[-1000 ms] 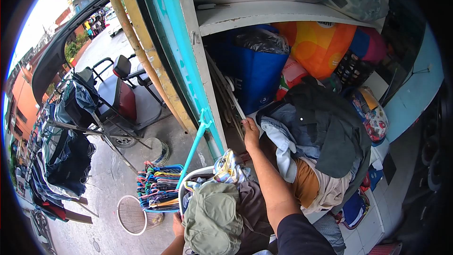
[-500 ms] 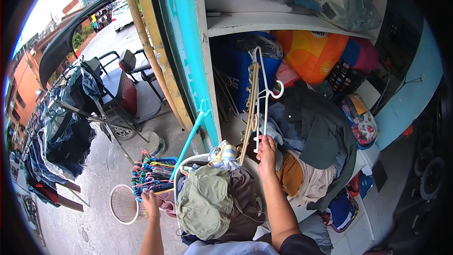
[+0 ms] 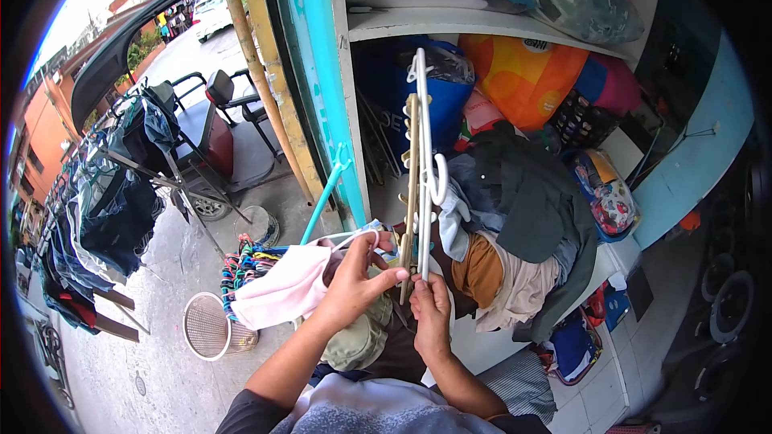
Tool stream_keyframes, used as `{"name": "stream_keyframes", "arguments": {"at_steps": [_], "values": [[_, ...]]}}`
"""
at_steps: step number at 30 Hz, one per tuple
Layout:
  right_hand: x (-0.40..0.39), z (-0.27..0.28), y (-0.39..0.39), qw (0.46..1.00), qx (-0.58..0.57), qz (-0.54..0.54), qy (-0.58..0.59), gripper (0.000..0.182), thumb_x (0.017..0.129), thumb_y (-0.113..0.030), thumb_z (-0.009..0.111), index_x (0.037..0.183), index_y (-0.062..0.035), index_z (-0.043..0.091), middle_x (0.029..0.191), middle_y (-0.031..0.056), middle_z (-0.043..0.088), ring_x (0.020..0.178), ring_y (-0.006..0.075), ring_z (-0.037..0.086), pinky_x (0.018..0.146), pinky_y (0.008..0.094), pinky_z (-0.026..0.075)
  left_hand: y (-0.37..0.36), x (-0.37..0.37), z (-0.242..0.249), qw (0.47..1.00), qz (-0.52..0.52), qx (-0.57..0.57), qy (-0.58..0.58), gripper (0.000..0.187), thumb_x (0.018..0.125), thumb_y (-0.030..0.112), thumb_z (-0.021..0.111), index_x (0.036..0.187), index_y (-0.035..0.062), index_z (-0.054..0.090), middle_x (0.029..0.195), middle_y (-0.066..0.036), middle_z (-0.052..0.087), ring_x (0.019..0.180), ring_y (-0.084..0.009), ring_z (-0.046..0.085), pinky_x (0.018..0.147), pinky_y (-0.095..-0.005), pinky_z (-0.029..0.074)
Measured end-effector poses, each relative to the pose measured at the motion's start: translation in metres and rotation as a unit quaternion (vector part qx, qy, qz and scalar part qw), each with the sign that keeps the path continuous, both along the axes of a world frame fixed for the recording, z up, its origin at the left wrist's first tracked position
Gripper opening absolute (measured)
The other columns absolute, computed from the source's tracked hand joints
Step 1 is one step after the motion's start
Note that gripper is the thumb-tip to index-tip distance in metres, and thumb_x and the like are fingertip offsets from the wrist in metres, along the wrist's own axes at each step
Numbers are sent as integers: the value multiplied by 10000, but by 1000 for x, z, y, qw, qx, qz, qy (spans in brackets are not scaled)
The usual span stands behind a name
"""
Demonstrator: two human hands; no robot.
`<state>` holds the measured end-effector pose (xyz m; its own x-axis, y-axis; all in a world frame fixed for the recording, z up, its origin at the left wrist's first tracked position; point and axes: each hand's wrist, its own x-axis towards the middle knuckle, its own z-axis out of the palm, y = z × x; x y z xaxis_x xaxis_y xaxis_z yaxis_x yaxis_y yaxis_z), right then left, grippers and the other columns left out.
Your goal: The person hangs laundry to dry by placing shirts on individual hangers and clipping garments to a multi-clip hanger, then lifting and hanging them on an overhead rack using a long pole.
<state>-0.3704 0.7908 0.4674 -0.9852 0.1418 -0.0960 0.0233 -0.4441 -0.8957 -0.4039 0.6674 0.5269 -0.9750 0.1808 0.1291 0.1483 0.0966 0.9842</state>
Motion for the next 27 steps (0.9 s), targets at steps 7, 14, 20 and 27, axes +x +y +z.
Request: {"name": "stream_keyframes", "arguments": {"at_steps": [7, 14, 20, 27], "values": [[-22, -34, 25, 983, 170, -58, 28, 180, 874, -167, 479, 948, -14, 536, 757, 2, 523, 684, 71, 441, 612, 214, 369, 12, -19, -1, 971, -6, 161, -179, 198, 866, 307, 485, 840, 114, 521, 707, 47, 457, 576, -31, 374, 491, -194, 284], [-38, -40, 7, 981, 162, -73, 83, 202, 883, -200, 465, 972, -29, 523, 720, 5, 510, 643, 88, 460, 575, 228, 377, 42, -29, -8, 976, -49, 121, -177, 161, 788, 240, 583, 839, 140, 467, 702, 68, 452, 584, -21, 379, 486, -159, 246], [-44, -50, 29, 991, -66, -115, 3, 182, 896, -242, 429, 919, -92, 529, 631, -68, 385, 503, 12, 307, 411, 147, 233, 22, -21, -6, 947, 81, 175, -256, 102, 776, 203, 512, 828, 127, 467, 636, 57, 377, 493, -32, 327, 454, -171, 254], [-49, -81, 92, 948, 207, -239, -20, 254, 903, -311, 379, 934, -91, 502, 788, -10, 482, 623, 37, 414, 390, 156, 359, -36, 1, 1, 962, 107, 229, -103, 75, 804, 147, 427, 822, 80, 457, 658, 23, 382, 548, -49, 335, 491, -172, 284]]}}
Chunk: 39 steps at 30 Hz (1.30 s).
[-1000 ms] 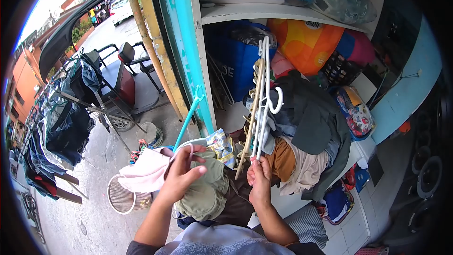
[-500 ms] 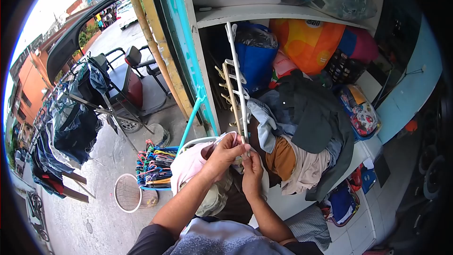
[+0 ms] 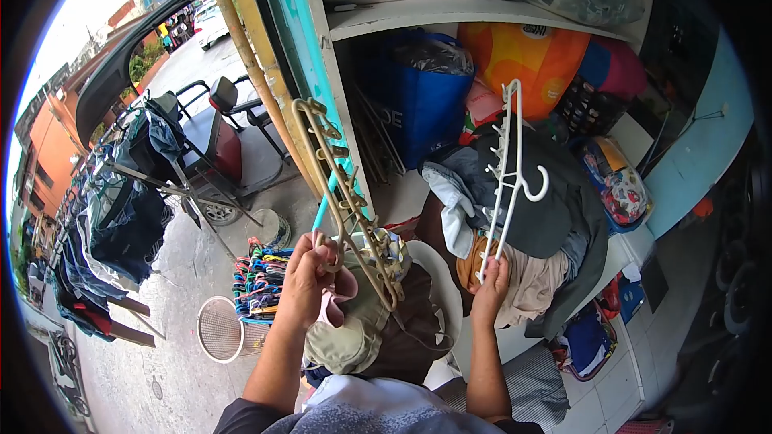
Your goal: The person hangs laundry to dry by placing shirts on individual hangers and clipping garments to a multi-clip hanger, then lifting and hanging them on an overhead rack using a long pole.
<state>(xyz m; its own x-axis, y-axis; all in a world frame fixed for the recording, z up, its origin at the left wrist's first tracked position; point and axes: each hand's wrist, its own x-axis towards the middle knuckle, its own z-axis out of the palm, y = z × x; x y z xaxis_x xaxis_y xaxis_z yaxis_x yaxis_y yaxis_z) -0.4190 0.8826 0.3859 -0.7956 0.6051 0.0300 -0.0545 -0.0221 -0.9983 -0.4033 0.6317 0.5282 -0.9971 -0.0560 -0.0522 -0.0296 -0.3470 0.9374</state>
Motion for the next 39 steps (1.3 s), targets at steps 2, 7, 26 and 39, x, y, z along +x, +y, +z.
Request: {"name": "stream_keyframes", "arguments": {"at_steps": [2, 7, 26, 39], "values": [[3, 4, 6, 1000, 23, 7, -13, 260, 901, -312, 379, 921, -85, 504, 755, -5, 484, 619, 41, 439, 386, 154, 361, -11, 17, 10, 1000, 16, 13, 10, 62, 805, 136, 423, 820, 82, 448, 681, 19, 394, 548, -46, 328, 497, -170, 284], [-4, 6, -9, 994, 8, 100, -37, 253, 903, -294, 371, 890, -84, 512, 745, -8, 494, 615, 39, 443, 380, 143, 359, -56, 51, 18, 994, 104, 25, 34, 76, 829, 170, 428, 860, 102, 412, 705, 28, 395, 532, -8, 315, 397, -121, 233], [-190, 64, -131, 917, 94, 344, 181, 379, 886, -333, 419, 1148, -63, 466, 1102, 73, 531, 1031, 195, 482, 872, 297, 353, -92, 18, 4, 921, 133, 316, 184, 65, 848, 136, 430, 825, 75, 421, 754, -8, 401, 520, -44, 299, 412, -158, 258], [-104, 152, -107, 749, 557, 208, 293, 96, 821, -169, 501, 782, -81, 489, 704, 25, 574, 682, 212, 577, 595, 329, 415, -53, -85, 37, 899, 8, 429, 89, 157, 889, 181, 443, 825, 39, 459, 753, -36, 504, 651, -91, 506, 497, -177, 396]]}}
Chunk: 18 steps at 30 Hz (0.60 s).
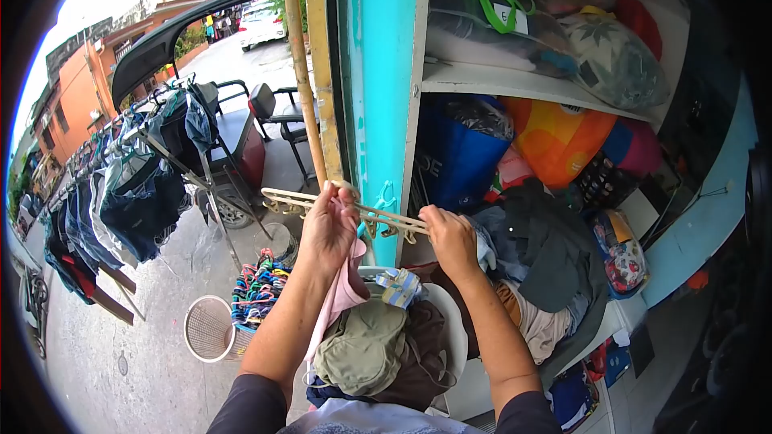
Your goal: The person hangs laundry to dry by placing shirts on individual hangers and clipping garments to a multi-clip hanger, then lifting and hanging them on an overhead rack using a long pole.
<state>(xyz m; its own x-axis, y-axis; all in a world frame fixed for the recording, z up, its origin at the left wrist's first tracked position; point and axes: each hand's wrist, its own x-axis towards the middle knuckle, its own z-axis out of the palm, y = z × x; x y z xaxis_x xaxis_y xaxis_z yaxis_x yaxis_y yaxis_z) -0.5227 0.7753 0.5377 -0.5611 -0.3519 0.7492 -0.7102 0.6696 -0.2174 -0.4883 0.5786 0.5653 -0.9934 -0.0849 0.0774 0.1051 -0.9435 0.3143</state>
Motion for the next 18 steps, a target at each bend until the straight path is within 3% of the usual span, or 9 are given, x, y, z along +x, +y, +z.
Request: {"name": "stream_keyframes", "arguments": {"at_steps": [1, 3, 5, 7, 11, 12, 13, 15, 18], "values": [[-9, 4, 5, 998, -62, -5, -12, 113, 821, -185, 499, 785, -79, 484, 711, 47, 576, 625, 246, 574, 543, 343, 431, 8, -2, 10, 1000, -22, -11, 5, 95, 883, 130, 441, 866, 39, 462, 788, -48, 521, 689, -106, 534, 523, -187, 421], [-20, 18, 14, 997, -49, -49, 16, 159, 817, -224, 512, 775, -74, 480, 685, 54, 563, 580, 260, 563, 504, 335, 442, 15, -7, 14, 998, -25, -34, 44, 57, 878, 97, 443, 878, 41, 452, 812, -56, 528, 697, -99, 544, 511, -193, 425], [-18, 33, 15, 999, -11, -31, -14, 198, 824, -250, 518, 778, -62, 475, 690, 67, 573, 616, 244, 572, 504, 335, 435, 18, -15, 24, 997, -24, -31, 68, 28, 871, 59, 434, 874, 38, 452, 830, -56, 536, 706, -98, 547, 530, -195, 442], [-20, 35, 10, 987, 114, -20, 114, 262, 807, -315, 534, 721, -77, 465, 615, 42, 526, 553, 243, 550, 460, 337, 432, 19, -25, 39, 994, -39, -5, 102, 39, 873, 56, 425, 893, 31, 447, 848, -58, 534, 723, -100, 551, 566, -195, 466], [-31, 52, 22, 995, 83, -63, -8, 266, 808, -330, 523, 713, -87, 474, 570, 99, 556, 584, 288, 578, 470, 372, 438, 21, -28, 70, 991, -90, -87, 50, 182, 875, 55, 408, 1055, 21, 408, 1028, -114, 532, 938, -181, 562, 677, -231, 501], [-38, 58, 29, 996, 57, -57, -36, 266, 822, -351, 496, 746, -96, 489, 575, 130, 561, 610, 327, 575, 492, 420, 436, 20, -28, 68, 987, -80, -129, 56, 280, 870, 87, 428, 1134, 21, 362, 1110, -130, 507, 1018, -222, 529, 724, -290, 502], [-46, 64, 36, 994, 34, -54, -87, 280, 833, -368, 474, 768, -97, 504, 581, 138, 556, 620, 352, 563, 513, 446, 428, 17, -27, 67, 987, -81, -128, 61, 280, 870, 87, 428, 1134, 21, 362, 1110, -130, 507, 1018, -222, 529, 724, -290, 502], [-59, 78, 47, 991, 21, -42, -123, 296, 841, -375, 461, 777, -91, 517, 585, 154, 549, 626, 360, 558, 524, 450, 422, 7, -25, 66, 957, -130, -252, 67, 318, 849, 131, 468, 1140, 33, 384, 1137, -146, 493, 1002, -236, 537, 752, -344, 499], [-67, 93, 51, 976, 67, -57, -200, 347, 820, -437, 460, 786, -98, 528, 611, 133, 555, 684, 346, 561, 576, 425, 423, -2, -23, 68, 911, -154, -376, 74, 384, 840, 223, 489, 1179, 75, 384, 1154, -104, 497, 1023, -210, 511, 832, -367, 409]]}}
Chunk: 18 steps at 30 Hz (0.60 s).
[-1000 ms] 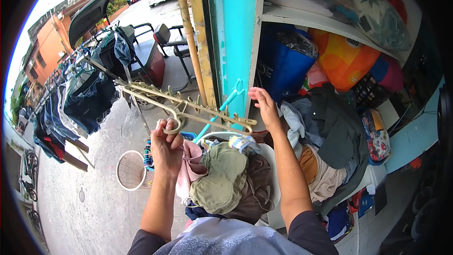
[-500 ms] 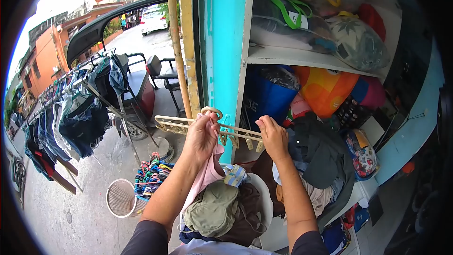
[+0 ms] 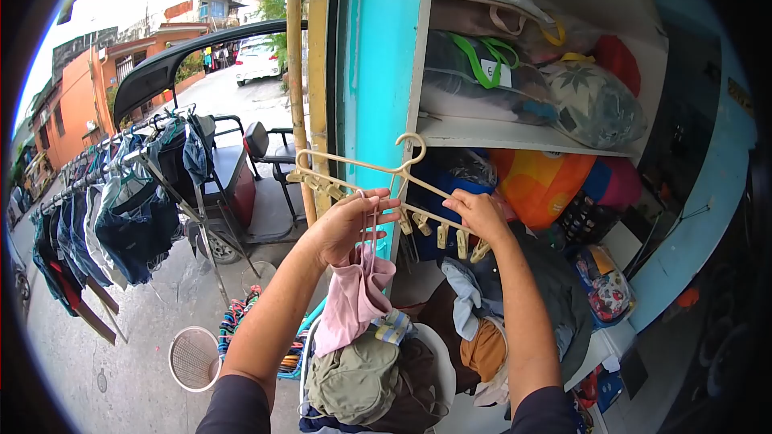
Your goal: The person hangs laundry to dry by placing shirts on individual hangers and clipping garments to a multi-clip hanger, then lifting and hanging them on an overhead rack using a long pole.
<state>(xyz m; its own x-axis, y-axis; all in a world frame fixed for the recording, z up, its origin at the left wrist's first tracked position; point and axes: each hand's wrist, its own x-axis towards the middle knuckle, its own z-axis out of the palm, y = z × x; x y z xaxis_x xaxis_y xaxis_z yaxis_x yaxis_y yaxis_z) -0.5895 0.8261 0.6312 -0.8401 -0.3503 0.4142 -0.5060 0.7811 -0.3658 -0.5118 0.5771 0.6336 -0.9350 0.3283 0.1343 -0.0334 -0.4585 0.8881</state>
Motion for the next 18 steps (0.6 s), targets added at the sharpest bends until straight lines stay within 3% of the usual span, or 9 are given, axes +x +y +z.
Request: {"name": "stream_keyframes", "arguments": {"at_steps": [3, 5, 6, 7, 9, 11, 13, 17, 18], "values": [[-5, -4, 0, 998, 66, 9, 5, 336, 809, -443, 465, 800, -114, 533, 655, 113, 576, 730, 326, 567, 601, 416, 423, -2, 2, 6, 988, -7, -153, 33, 455, 850, 325, 466, 1231, 101, 359, 1202, -88, 470, 1059, -189, 472, 879, -372, 332], [-7, -14, 3, 989, 80, 20, 120, 312, 814, -411, 468, 830, -112, 554, 734, 90, 587, 762, 300, 556, 632, 392, 423, 1, 4, 7, 987, -19, -157, 20, 497, 860, 367, 443, 1264, 103, 326, 1212, -96, 460, 1084, -204, 458, 887, -389, 325], [-2, -19, 2, 946, 71, 11, 317, 263, 816, -326, 500, 869, -78, 570, 804, 76, 578, 783, 277, 531, 672, 364, 418, 2, 2, 5, 987, -45, -151, 27, 526, 864, 393, 430, 1283, 102, 301, 1218, -104, 452, 1101, -221, 447, 877, -396, 344], [7, -17, -2, 947, 69, 13, 313, 263, 816, -326, 500, 869, -78, 570, 804, 76, 578, 783, 277, 531, 672, 364, 418, 5, 2, 2, 987, -43, -152, 22, 526, 864, 393, 430, 1283, 102, 301, 1218, -104, 452, 1101, -221, 447, 877, -396, 344], [25, -18, -10, 923, -88, 8, 375, 214, 807, -236, 533, 894, -44, 568, 849, 71, 559, 782, 267, 513, 706, 346, 409, 12, 2, -3, 992, -60, -114, 15, 523, 868, 391, 423, 1281, 97, 297, 1216, -103, 452, 1100, -222, 449, 857, -391, 374], [31, -42, -11, 931, -211, 42, 293, 96, 813, -115, 518, 849, -31, 548, 856, 84, 540, 781, 256, 513, 702, 333, 413, 21, 0, -12, 992, -76, -97, -5, 477, 882, 325, 408, 1282, 93, 288, 1209, -113, 454, 1093, -217, 457, 841, -380, 396], [29, -64, -4, 888, -274, -36, 367, 84, 813, -74, 500, 859, -9, 523, 860, 110, 519, 783, 255, 513, 697, 319, 416, 34, -3, -21, 990, -81, -115, -15, 420, 884, 215, 396, 1273, 92, 294, 1195, -120, 464, 1074, -214, 478, 838, -372, 400], [5, -126, 21, 775, -578, -190, 172, 317, 770, -30, 458, 1085, -8, 425, 1079, 125, 406, 981, 229, 438, 802, 297, 389, 59, -21, -68, 993, -42, -89, -61, 418, 798, -34, 416, 1191, 73, 319, 1112, -108, 512, 972, -200, 544, 766, -323, 453], [6, -130, 24, 758, -628, -135, 114, 408, 764, -58, 458, 1161, -22, 370, 1154, 127, 363, 1068, 233, 372, 863, 303, 348, 67, -24, -81, 994, -38, -86, -63, 416, 792, -42, 413, 1179, 72, 311, 1118, -104, 510, 951, -195, 553, 746, -314, 461]]}}
